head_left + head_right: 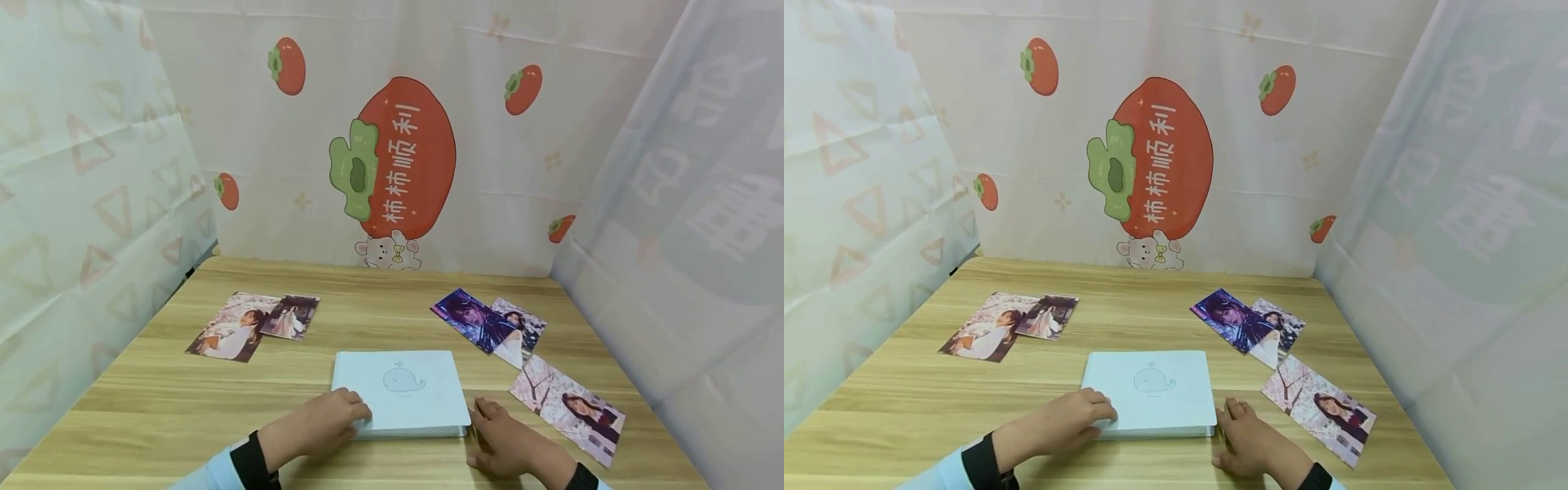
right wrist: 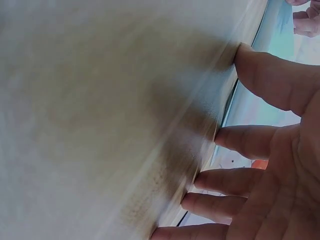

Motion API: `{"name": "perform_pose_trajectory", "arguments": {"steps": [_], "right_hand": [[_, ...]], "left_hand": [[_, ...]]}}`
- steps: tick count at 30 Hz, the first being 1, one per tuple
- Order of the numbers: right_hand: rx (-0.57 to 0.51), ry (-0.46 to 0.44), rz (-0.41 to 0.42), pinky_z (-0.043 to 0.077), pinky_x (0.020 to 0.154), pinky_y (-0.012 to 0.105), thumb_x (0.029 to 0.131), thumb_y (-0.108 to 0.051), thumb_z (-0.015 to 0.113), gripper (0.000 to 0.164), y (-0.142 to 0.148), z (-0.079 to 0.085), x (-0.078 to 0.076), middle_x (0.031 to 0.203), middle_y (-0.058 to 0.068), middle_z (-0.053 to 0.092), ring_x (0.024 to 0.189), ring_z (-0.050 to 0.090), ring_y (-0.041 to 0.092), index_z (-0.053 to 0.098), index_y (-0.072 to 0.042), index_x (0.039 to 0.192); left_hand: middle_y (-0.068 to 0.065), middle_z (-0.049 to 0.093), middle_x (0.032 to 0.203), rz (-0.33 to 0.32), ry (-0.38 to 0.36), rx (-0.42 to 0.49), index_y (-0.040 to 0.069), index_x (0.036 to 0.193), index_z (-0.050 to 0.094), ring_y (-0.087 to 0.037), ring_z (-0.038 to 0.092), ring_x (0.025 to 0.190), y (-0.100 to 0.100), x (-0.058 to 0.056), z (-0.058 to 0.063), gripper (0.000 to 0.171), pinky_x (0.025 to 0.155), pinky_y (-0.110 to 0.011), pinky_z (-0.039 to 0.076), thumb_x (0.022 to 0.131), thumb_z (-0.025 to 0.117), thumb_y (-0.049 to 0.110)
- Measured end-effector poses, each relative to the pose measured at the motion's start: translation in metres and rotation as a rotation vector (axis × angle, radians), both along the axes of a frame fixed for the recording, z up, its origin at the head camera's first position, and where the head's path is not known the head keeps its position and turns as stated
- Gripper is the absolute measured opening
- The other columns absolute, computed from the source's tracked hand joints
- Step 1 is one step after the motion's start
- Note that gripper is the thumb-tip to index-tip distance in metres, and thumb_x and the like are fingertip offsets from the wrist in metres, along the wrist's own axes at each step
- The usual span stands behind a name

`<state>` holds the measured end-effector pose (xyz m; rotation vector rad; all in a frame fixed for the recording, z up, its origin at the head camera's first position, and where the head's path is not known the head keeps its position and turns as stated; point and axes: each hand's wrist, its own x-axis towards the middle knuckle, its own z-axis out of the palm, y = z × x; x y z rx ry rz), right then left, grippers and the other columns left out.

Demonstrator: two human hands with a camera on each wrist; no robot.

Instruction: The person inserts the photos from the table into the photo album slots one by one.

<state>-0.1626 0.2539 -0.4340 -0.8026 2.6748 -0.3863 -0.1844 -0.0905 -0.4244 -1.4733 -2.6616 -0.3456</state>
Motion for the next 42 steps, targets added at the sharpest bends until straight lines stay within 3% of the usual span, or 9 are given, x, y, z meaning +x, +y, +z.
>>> {"name": "perform_pose_trajectory", "arguments": {"steps": [7,17,21,28,33,37,42], "right_hand": [[-0.005,0.014,0.014,0.031,0.094,0.060,0.085,-0.040,0.064,0.075,0.001,-0.001,-0.002,0.135,0.038,0.030,0.123,0.028,0.053,0.040,0.013,0.132],[-0.014,0.019,0.011,0.034,0.090,0.061,0.084,-0.039,0.067,0.072,0.001,-0.002,-0.001,0.135,0.037,0.031,0.121,0.030,0.054,0.041,0.006,0.135],[-0.016,0.019,0.011,0.035,0.090,0.061,0.083,-0.039,0.067,0.072,0.001,-0.003,-0.001,0.135,0.037,0.031,0.122,0.030,0.054,0.042,0.006,0.134],[-0.015,-0.003,-0.001,0.033,0.090,0.062,0.084,-0.040,0.066,0.073,0.001,-0.003,-0.002,0.136,0.037,0.029,0.122,0.028,0.054,0.041,0.005,0.135],[-0.018,0.000,0.001,0.033,0.090,0.062,0.084,-0.040,0.066,0.073,0.001,-0.003,-0.002,0.136,0.037,0.029,0.122,0.028,0.055,0.040,0.005,0.135],[-0.018,0.002,0.001,0.034,0.090,0.062,0.084,-0.040,0.066,0.073,0.001,-0.002,-0.001,0.136,0.037,0.030,0.122,0.028,0.054,0.040,0.005,0.136],[-0.018,0.003,0.003,0.033,0.090,0.061,0.084,-0.040,0.066,0.073,0.001,-0.002,-0.001,0.136,0.037,0.030,0.123,0.028,0.054,0.040,0.005,0.136]], "left_hand": [[0.001,0.061,0.093,-0.009,-0.020,0.022,0.010,0.100,0.066,-0.009,0.055,0.086,-0.004,-0.001,-0.003,0.020,0.075,-0.022,0.046,0.081,0.069,0.008],[-0.002,0.057,0.092,-0.028,0.052,0.133,0.005,0.112,0.055,-0.006,0.051,0.077,-0.008,0.003,-0.002,0.032,0.066,-0.019,0.045,0.081,0.062,0.002],[-0.002,0.056,0.090,0.020,-0.001,0.178,0.003,0.122,0.047,-0.004,0.046,0.071,-0.007,0.007,-0.001,0.043,0.063,-0.017,0.043,0.080,0.059,-0.002],[-0.006,0.057,0.095,0.088,0.025,0.292,0.000,0.123,0.045,-0.006,0.048,0.073,-0.005,0.011,-0.005,0.052,0.065,-0.021,0.047,0.072,0.055,-0.008],[-0.013,0.054,0.103,0.208,-0.011,0.402,-0.002,0.119,0.044,-0.017,0.057,0.090,-0.004,0.015,-0.007,0.051,0.074,-0.030,0.050,0.071,0.055,-0.011],[-0.014,0.053,0.101,0.305,-0.064,0.524,-0.002,0.114,0.043,-0.023,0.058,0.090,-0.005,0.018,-0.009,0.047,0.070,-0.032,0.050,0.070,0.055,-0.013],[-0.011,0.051,0.099,0.344,-0.058,0.620,-0.001,0.109,0.043,-0.024,0.058,0.086,-0.007,0.019,-0.011,0.043,0.070,-0.032,0.049,0.069,0.053,-0.014]]}}
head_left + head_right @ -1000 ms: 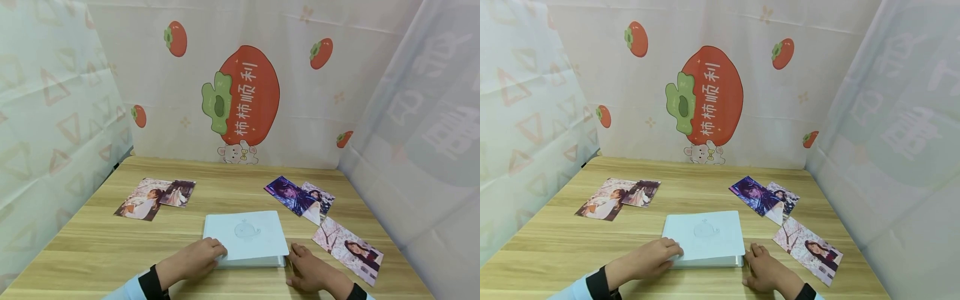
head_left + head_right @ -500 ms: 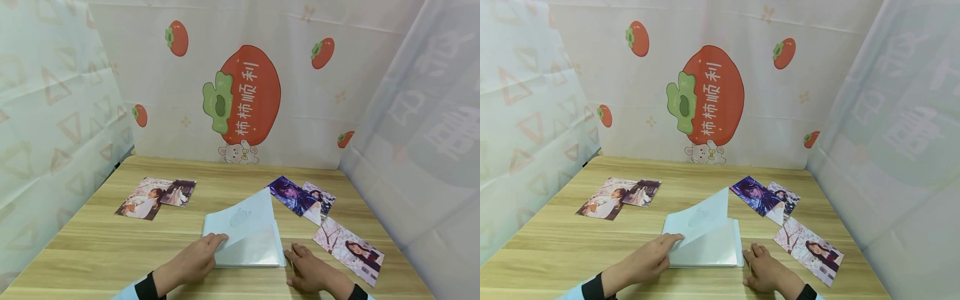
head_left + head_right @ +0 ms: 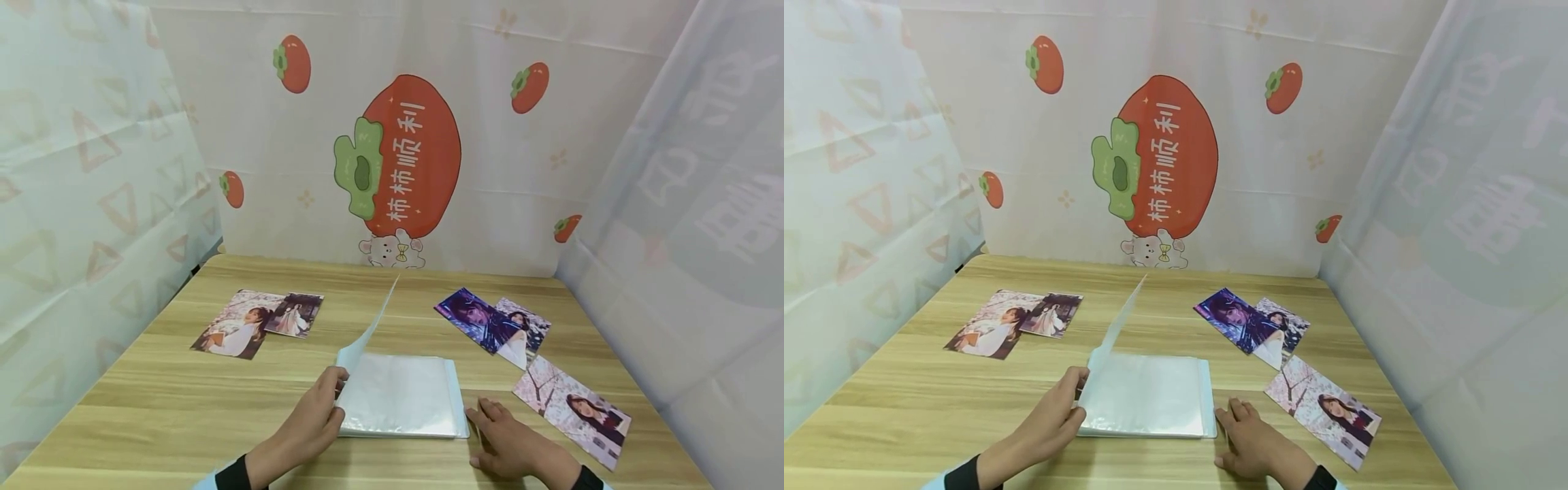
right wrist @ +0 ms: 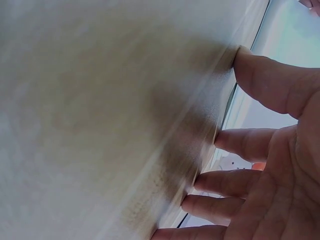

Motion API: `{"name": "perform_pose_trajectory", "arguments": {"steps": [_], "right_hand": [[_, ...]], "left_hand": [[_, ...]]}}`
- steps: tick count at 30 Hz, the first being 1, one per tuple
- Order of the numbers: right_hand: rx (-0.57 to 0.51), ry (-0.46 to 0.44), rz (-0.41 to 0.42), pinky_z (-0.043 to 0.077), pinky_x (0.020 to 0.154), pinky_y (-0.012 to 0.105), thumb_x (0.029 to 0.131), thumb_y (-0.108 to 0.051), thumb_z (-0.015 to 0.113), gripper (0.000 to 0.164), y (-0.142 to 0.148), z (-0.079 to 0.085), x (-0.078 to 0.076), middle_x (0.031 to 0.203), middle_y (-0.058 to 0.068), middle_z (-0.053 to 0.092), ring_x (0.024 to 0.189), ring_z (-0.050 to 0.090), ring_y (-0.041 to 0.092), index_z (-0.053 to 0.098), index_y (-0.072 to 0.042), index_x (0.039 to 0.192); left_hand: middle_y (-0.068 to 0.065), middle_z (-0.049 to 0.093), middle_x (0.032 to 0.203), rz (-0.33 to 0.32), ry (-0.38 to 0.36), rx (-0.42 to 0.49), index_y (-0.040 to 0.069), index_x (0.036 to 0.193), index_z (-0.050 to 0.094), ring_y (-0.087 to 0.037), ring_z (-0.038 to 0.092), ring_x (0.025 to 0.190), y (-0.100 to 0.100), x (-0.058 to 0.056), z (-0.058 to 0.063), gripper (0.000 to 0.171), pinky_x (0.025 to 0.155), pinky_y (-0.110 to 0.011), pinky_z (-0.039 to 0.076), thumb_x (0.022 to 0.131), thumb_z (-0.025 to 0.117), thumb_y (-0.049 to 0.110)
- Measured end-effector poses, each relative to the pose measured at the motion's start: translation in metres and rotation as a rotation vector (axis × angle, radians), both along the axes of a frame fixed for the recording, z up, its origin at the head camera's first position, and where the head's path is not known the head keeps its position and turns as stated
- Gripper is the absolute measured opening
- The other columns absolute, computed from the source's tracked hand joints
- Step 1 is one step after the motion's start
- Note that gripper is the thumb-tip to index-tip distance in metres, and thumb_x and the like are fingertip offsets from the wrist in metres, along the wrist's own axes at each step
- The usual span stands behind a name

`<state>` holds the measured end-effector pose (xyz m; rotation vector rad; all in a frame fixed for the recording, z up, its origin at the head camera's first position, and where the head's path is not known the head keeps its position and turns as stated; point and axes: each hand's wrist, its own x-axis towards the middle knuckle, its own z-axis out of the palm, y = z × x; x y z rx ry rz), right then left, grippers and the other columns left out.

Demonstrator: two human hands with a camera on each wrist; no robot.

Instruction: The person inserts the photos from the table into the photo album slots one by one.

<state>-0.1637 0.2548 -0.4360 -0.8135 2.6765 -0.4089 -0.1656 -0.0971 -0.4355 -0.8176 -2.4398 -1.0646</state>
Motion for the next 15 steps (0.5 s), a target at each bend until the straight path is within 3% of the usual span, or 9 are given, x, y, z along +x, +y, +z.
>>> {"name": "perform_pose_trajectory", "arguments": {"steps": [5,11,15], "right_hand": [[-0.013,-0.002,-0.006,0.033,0.091,0.062,0.084,-0.040,0.066,0.075,0.0006,-0.0001,0.0005,0.136,0.037,0.029,0.123,0.028,0.054,0.038,0.005,0.137],[-0.057,0.001,-0.006,0.033,0.090,0.063,0.084,-0.039,0.067,0.081,0.0009,-0.0010,0.0004,0.135,0.038,0.028,0.122,0.028,0.054,0.028,0.004,0.141],[-0.070,0.009,0.011,0.035,0.087,0.063,0.085,-0.040,0.066,0.079,0.0008,-0.0010,-0.0006,0.136,0.036,0.029,0.121,0.030,0.054,0.026,-0.008,0.146]], "left_hand": [[-0.009,0.051,0.094,0.005,-0.037,0.085,-0.003,0.107,0.043,-0.025,0.057,0.083,-0.0005,0.0000,-0.0011,0.040,0.069,-0.030,0.049,0.070,0.050,-0.017],[-0.009,0.051,0.091,0.013,-0.255,0.178,0.001,0.105,0.043,-0.021,0.054,0.080,-0.0023,0.0008,0.0032,0.034,0.067,-0.030,0.046,0.074,0.045,-0.014],[-0.008,0.049,0.089,0.033,-0.384,0.197,0.005,0.102,0.041,-0.019,0.051,0.079,-0.0031,0.0015,0.0068,0.028,0.066,-0.031,0.042,0.078,0.044,-0.010]]}}
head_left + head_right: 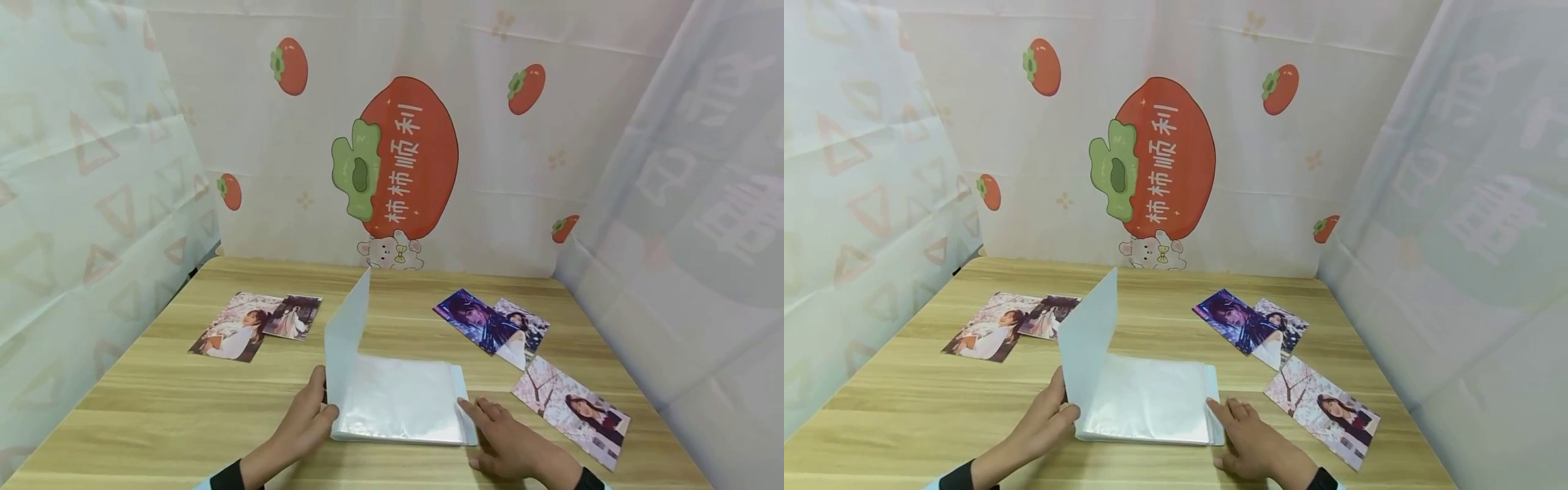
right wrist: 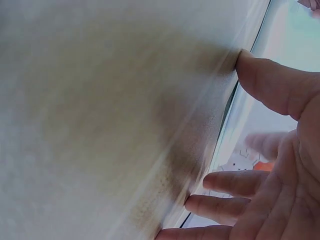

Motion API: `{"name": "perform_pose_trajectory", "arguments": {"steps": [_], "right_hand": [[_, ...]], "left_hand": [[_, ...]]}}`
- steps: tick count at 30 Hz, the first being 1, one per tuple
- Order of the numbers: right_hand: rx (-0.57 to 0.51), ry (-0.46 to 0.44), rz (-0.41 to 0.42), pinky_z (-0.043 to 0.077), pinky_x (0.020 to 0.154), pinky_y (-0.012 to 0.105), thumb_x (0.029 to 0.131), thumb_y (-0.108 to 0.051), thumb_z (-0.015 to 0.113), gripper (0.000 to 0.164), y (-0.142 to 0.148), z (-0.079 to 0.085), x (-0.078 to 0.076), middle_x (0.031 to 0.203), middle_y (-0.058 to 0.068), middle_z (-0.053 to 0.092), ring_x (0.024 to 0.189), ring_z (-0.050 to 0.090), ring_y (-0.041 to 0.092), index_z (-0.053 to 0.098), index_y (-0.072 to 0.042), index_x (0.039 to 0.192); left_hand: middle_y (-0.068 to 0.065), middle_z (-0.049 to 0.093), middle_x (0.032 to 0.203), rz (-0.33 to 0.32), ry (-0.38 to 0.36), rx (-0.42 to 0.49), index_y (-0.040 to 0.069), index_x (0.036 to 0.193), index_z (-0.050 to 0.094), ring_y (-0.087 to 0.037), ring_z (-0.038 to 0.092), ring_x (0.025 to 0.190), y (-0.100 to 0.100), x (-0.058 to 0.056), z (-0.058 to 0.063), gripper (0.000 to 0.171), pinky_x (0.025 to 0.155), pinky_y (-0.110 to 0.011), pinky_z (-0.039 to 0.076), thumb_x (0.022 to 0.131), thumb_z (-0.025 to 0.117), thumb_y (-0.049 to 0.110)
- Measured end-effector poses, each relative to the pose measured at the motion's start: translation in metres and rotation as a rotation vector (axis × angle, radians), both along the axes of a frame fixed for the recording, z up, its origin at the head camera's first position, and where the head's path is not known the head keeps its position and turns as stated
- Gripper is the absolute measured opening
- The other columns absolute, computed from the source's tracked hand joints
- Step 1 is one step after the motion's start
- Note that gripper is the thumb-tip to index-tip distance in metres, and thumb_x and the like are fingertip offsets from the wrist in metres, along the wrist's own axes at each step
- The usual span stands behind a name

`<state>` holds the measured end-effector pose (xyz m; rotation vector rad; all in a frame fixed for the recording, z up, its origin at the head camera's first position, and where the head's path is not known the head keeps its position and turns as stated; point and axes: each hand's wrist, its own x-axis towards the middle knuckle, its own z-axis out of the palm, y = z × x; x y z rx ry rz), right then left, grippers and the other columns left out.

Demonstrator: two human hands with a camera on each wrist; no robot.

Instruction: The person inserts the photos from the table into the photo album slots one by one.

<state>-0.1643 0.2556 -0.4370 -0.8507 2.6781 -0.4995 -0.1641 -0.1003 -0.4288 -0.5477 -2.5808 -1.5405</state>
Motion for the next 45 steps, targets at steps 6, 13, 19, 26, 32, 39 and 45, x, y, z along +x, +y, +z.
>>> {"name": "perform_pose_trajectory", "arguments": {"steps": [6,13,19,26,32,39,45], "right_hand": [[0.036,0.002,0.003,0.036,0.084,0.065,0.084,-0.042,0.065,0.067,-0.003,0.001,0.000,0.136,0.034,0.032,0.119,0.032,0.055,0.036,-0.029,0.144],[0.041,-0.006,0.000,0.036,0.083,0.065,0.084,-0.042,0.065,0.066,-0.003,0.001,0.000,0.135,0.035,0.033,0.119,0.032,0.056,0.037,-0.030,0.143],[0.041,0.001,0.006,0.037,0.083,0.065,0.083,-0.041,0.066,0.067,-0.004,0.001,0.000,0.135,0.035,0.033,0.118,0.033,0.056,0.037,-0.030,0.143],[0.042,-0.016,-0.002,0.036,0.083,0.065,0.084,-0.041,0.066,0.066,-0.004,0.002,0.000,0.135,0.035,0.033,0.118,0.032,0.056,0.037,-0.032,0.143],[0.045,-0.025,-0.001,0.037,0.082,0.065,0.084,-0.040,0.065,0.066,-0.004,0.003,0.000,0.136,0.035,0.032,0.119,0.032,0.055,0.037,-0.033,0.143],[0.051,-0.013,0.007,0.036,0.083,0.065,0.084,-0.040,0.066,0.066,-0.005,0.002,-0.001,0.135,0.035,0.032,0.118,0.033,0.056,0.036,-0.033,0.143],[0.053,-0.020,0.002,0.037,0.083,0.065,0.084,-0.039,0.066,0.066,-0.005,0.001,-0.001,0.135,0.036,0.032,0.118,0.032,0.056,0.036,-0.033,0.143]], "left_hand": [[-0.008,0.053,0.095,0.021,-0.087,0.061,0.004,0.111,0.043,-0.019,0.053,0.082,0.003,0.002,0.002,0.033,0.070,-0.032,0.043,0.079,0.048,-0.005],[-0.008,0.056,0.092,0.040,-0.111,0.122,0.001,0.111,0.045,-0.017,0.054,0.082,0.007,0.003,0.000,0.029,0.074,-0.033,0.043,0.085,0.056,0.001],[-0.006,0.055,0.090,0.098,-0.109,0.075,0.004,0.109,0.045,-0.018,0.055,0.079,0.004,0.006,0.004,0.025,0.065,-0.030,0.045,0.088,0.058,0.009],[-0.006,0.052,0.089,0.163,0.041,0.118,0.005,0.112,0.042,-0.015,0.056,0.074,-0.005,0.007,0.026,0.032,0.058,-0.028,0.048,0.086,0.061,0.004],[-0.012,0.053,0.094,0.211,0.302,0.216,-0.002,0.123,0.034,-0.011,0.058,0.071,-0.020,0.005,0.050,0.053,0.052,-0.025,0.050,0.080,0.063,-0.011],[-0.015,0.053,0.094,0.277,0.559,0.248,-0.007,0.130,0.033,-0.006,0.056,0.065,-0.042,0.003,0.066,0.068,0.048,-0.017,0.047,0.070,0.062,-0.022],[-0.014,0.054,0.094,0.301,0.594,0.190,-0.005,0.130,0.043,-0.005,0.059,0.065,-0.051,0.003,0.066,0.068,0.043,-0.018,0.047,0.067,0.062,-0.022]]}}
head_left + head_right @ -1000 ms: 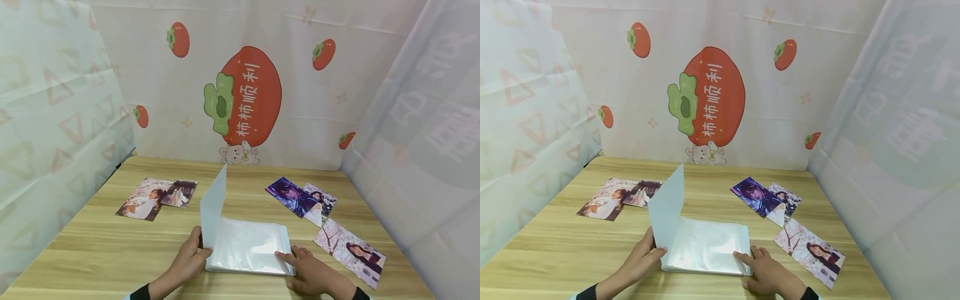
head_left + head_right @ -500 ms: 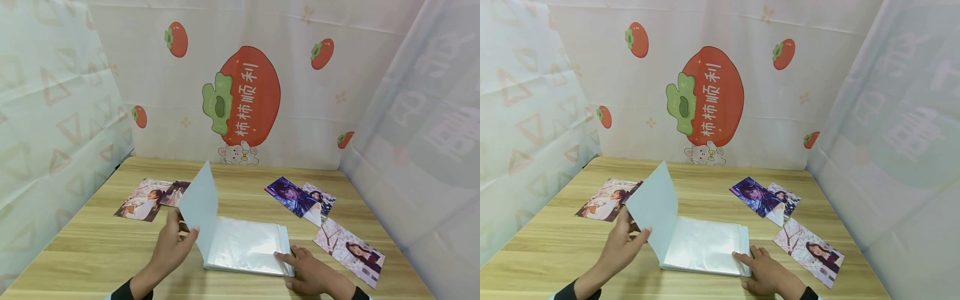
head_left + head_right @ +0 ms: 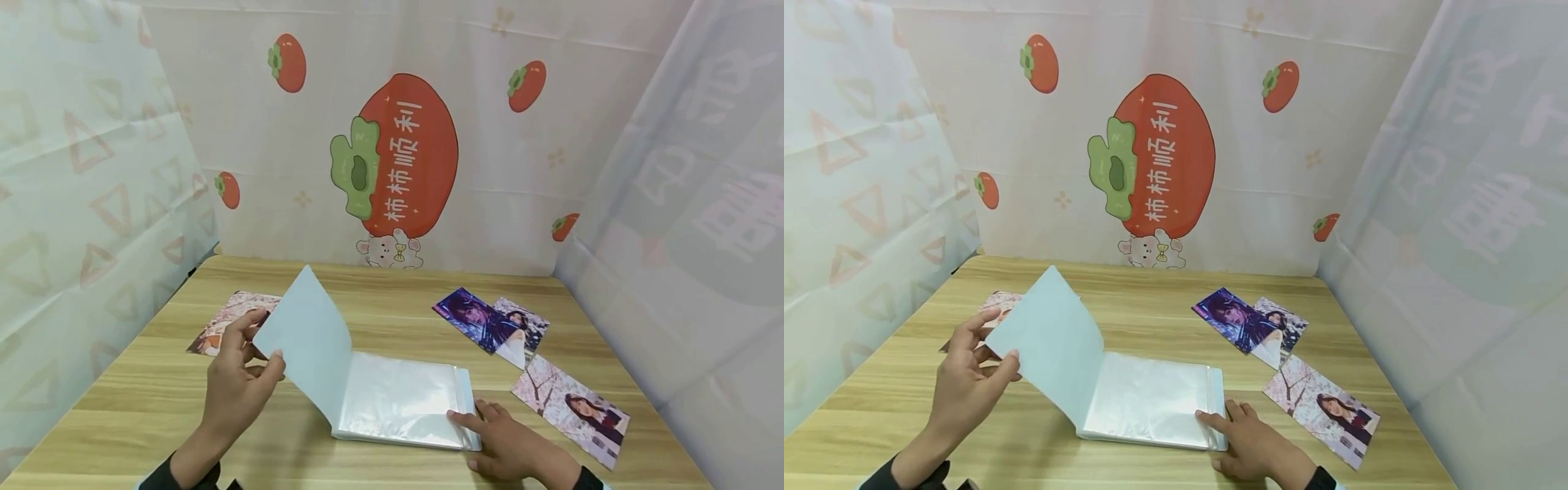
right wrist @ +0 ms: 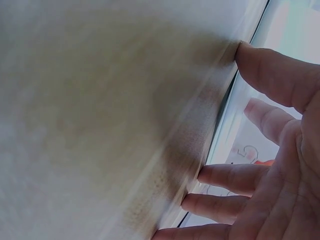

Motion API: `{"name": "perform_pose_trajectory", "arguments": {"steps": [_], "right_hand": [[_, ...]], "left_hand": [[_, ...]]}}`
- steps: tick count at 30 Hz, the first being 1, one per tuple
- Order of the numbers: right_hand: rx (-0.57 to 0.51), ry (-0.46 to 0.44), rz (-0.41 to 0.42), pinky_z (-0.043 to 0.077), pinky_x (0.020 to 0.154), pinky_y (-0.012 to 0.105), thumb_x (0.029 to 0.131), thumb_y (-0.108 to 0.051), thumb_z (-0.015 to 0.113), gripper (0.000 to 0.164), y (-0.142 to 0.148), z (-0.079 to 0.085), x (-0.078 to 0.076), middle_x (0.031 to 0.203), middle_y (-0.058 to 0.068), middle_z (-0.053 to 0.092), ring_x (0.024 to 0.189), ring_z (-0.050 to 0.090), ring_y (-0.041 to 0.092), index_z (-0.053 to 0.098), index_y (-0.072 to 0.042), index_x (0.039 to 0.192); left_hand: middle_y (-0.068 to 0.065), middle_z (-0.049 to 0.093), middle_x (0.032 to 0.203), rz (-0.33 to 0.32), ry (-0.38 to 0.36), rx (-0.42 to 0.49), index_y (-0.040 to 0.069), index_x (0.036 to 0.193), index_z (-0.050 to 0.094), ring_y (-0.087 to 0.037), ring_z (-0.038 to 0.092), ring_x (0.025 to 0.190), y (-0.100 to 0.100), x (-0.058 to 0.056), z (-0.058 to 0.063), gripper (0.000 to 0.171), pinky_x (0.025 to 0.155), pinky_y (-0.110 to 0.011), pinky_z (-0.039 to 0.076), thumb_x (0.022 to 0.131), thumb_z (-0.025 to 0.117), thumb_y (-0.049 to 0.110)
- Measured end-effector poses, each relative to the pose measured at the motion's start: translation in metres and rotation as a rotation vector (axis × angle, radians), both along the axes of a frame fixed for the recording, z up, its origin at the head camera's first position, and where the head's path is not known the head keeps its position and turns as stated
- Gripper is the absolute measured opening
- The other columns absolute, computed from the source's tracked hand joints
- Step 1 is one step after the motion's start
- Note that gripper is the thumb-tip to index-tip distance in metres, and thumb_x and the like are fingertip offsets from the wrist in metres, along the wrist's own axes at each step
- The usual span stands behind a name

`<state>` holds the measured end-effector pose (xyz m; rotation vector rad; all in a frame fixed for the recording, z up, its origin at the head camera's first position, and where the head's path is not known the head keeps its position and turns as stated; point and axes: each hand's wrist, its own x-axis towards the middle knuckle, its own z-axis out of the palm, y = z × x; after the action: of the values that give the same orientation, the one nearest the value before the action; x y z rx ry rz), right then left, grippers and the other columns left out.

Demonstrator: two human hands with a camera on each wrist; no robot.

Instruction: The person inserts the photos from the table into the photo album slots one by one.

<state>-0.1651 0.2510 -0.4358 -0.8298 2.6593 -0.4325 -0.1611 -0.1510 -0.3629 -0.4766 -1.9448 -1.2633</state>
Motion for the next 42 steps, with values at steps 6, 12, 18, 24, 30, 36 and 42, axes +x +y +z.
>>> {"name": "perform_pose_trajectory", "arguments": {"steps": [6,12,18,24,30,36,42], "right_hand": [[-0.008,-0.004,-0.002,0.037,0.083,0.065,0.085,-0.039,0.065,0.065,-0.001,0.000,0.001,0.135,0.036,0.032,0.119,0.032,0.055,0.037,-0.033,0.143],[-0.001,0.000,-0.002,0.036,0.083,0.065,0.084,-0.038,0.067,0.066,-0.002,0.000,0.001,0.135,0.036,0.032,0.119,0.032,0.055,0.037,-0.033,0.143],[0.000,-0.003,-0.001,0.036,0.083,0.065,0.084,-0.038,0.067,0.066,-0.001,0.001,0.000,0.134,0.036,0.033,0.118,0.033,0.055,0.037,-0.033,0.142],[-0.004,-0.007,0.000,0.037,0.083,0.065,0.083,-0.037,0.067,0.067,-0.001,0.002,0.001,0.134,0.036,0.033,0.118,0.033,0.054,0.037,-0.032,0.143],[-0.001,-0.010,-0.007,0.037,0.082,0.065,0.083,-0.037,0.068,0.067,-0.001,0.002,0.000,0.135,0.035,0.033,0.119,0.033,0.053,0.037,-0.033,0.142],[-0.002,-0.002,-0.014,0.038,0.082,0.064,0.082,-0.036,0.068,0.067,-0.002,0.002,0.001,0.134,0.035,0.033,0.119,0.033,0.052,0.038,-0.033,0.142],[-0.002,-0.014,-0.023,0.038,0.082,0.064,0.083,-0.036,0.068,0.067,-0.002,0.002,0.001,0.135,0.035,0.032,0.120,0.033,0.052,0.037,-0.035,0.142]], "left_hand": [[-0.013,0.053,0.106,0.033,-0.061,-0.003,-0.003,0.126,0.048,-0.004,0.059,0.066,-0.004,0.005,0.002,0.059,0.045,-0.019,0.048,0.070,0.062,-0.018],[-0.017,0.055,0.110,0.129,-0.161,-0.016,-0.007,0.116,0.046,-0.003,0.058,0.064,-0.011,0.010,0.001,0.049,0.046,-0.017,0.046,0.072,0.067,-0.012],[-0.020,0.057,0.099,0.257,-0.288,-0.106,-0.006,0.109,0.044,-0.004,0.057,0.058,-0.027,0.016,-0.002,0.048,0.046,-0.018,0.045,0.073,0.074,0.003],[-0.028,0.056,0.103,0.260,-0.504,-0.135,-0.007,0.112,0.038,-0.011,0.059,0.049,-0.043,0.020,-0.006,0.051,0.046,-0.026,0.046,0.078,0.072,0.012],[-0.038,0.043,0.118,0.192,-0.824,-0.198,-0.008,0.124,0.021,-0.019,0.064,0.056,-0.063,0.018,-0.005,0.067,0.059,-0.035,0.043,0.084,0.067,0.022],[-0.042,0.046,0.107,0.175,-0.871,-0.333,-0.010,0.133,0.014,-0.022,0.062,0.056,-0.074,0.013,-0.013,0.083,0.057,-0.038,0.043,0.082,0.069,0.023],[-0.044,0.043,0.109,0.245,-0.790,-0.525,-0.022,0.119,0.030,-0.052,0.049,0.096,-0.080,0.009,-0.023,0.082,0.076,-0.058,0.041,0.078,0.072,0.035]]}}
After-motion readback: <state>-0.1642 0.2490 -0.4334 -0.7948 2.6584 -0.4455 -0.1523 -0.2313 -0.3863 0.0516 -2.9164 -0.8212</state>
